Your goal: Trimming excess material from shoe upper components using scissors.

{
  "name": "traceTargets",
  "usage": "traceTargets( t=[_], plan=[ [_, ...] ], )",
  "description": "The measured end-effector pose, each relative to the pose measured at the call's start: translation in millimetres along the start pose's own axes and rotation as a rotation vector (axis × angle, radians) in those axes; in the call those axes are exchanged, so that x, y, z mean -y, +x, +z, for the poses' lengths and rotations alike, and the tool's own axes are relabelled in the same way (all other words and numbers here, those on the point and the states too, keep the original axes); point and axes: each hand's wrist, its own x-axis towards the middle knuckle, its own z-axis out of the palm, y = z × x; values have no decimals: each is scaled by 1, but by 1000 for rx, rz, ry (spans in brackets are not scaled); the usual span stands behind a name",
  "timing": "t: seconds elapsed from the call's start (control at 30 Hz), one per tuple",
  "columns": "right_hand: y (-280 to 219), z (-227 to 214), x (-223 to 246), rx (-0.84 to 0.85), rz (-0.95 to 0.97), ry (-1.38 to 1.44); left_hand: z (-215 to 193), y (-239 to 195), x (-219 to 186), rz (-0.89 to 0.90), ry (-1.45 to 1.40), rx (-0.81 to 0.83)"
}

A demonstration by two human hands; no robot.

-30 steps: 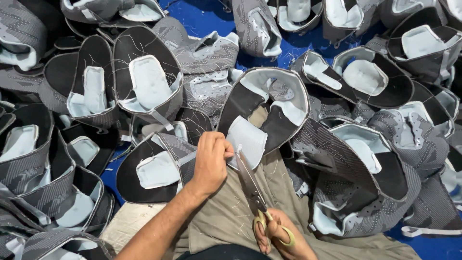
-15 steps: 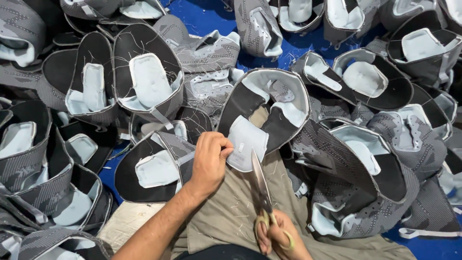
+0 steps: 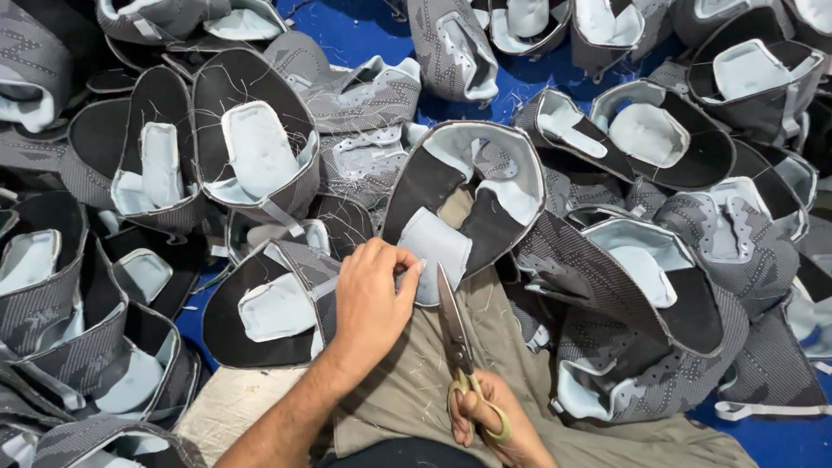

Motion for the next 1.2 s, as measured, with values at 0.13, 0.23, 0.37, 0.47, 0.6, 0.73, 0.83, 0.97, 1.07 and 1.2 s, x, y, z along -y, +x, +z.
traceTargets(
  t=[0.13, 0.23, 0.37, 0.47, 0.6, 0.73, 0.83, 0.97, 1.07, 1.2],
  plan=[
    [-4, -4, 4, 43, -31, 102, 7, -6, 13, -14, -131, 12],
    [-5, -4, 11, 96, -55, 128, 9, -9, 14, 14, -186, -10],
    [-3, -4, 19, 167, -30, 214, 14, -11, 12, 51, -231, -68],
    [-1, -4, 19, 185, -11, 255, 15, -12, 14, 58, -240, -85],
    [2, 3, 25, 166, 10, 377, 19, -12, 18, 95, -234, -93],
    [1, -6, 10, 133, 26, 299, 19, -14, 22, 79, -264, -87],
    [-4, -8, 8, 125, 14, 253, 21, -16, 28, 89, -301, -88],
    [-9, -3, 14, 196, -7, 138, 21, -19, 33, 108, -351, -79],
    [-5, 4, 22, 168, 2, 128, 23, -18, 34, 122, -365, -65],
    [3, 8, 21, 114, 13, 126, 22, -18, 35, 144, -363, -81]
  ],
)
